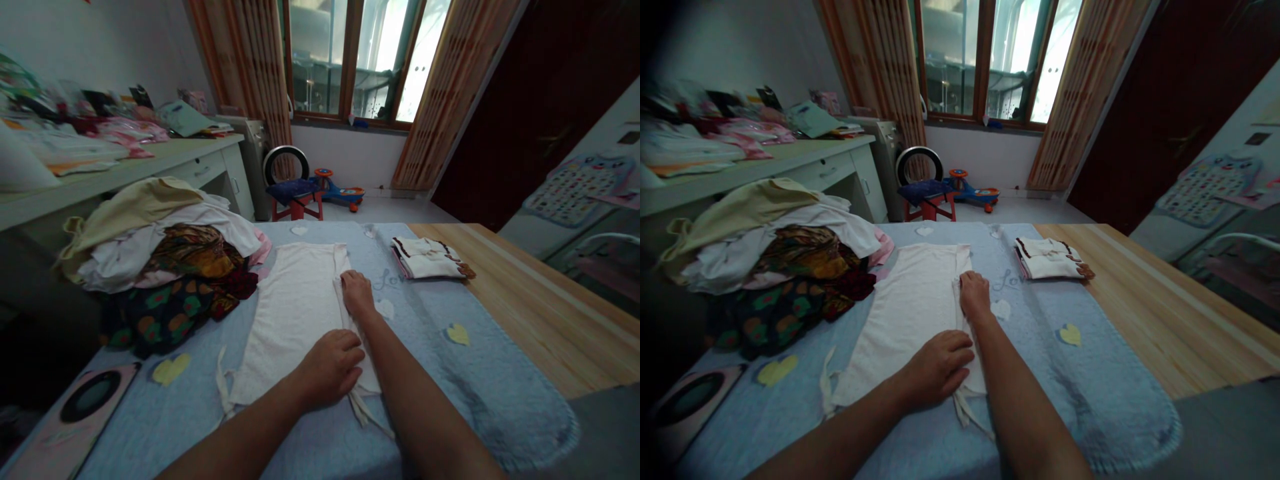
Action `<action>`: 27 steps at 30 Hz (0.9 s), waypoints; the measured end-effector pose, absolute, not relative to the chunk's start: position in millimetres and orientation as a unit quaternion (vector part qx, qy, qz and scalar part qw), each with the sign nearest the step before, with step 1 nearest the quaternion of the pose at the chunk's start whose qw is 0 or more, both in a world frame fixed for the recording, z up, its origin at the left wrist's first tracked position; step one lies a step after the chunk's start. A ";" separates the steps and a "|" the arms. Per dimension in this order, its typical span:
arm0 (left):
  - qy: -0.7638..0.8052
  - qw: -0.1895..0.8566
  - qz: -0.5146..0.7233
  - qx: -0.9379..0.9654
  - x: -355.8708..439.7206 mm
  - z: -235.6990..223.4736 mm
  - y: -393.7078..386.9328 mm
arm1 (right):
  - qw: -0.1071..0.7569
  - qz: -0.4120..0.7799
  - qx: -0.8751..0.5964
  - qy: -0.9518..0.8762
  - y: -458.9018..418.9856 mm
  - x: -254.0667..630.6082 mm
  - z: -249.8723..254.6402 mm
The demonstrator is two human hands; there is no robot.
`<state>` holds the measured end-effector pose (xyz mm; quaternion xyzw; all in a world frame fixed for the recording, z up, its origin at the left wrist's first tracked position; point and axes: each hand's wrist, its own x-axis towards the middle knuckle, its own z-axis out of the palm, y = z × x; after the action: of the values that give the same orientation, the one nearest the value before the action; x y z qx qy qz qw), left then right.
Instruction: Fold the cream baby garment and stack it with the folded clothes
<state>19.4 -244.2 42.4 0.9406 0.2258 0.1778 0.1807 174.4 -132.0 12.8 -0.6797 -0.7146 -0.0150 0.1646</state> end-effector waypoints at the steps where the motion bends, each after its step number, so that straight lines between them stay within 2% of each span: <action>1: 0.223 0.181 0.175 0.942 19.2 43.5 -244.3 | 0.164 -0.009 -0.676 -0.719 -131.4 174.7 12.0; 11: 0.194 0.174 0.168 0.951 17.2 47.2 -244.8 | 0.146 0.030 -0.658 -0.738 -128.8 179.8 6.2; 19: 0.197 0.177 0.178 0.948 18.0 45.8 -246.2 | 0.240 0.006 -0.616 -0.750 -131.5 187.4 20.1; 27: 0.211 0.173 0.163 0.948 17.2 45.9 -247.3 | 0.196 0.020 -0.611 -0.766 -131.5 184.0 13.6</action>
<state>17.2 -247.3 45.9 0.9482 0.2108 0.1630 0.1731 184.0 -131.5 13.6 -0.6115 -0.7664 0.0195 0.1960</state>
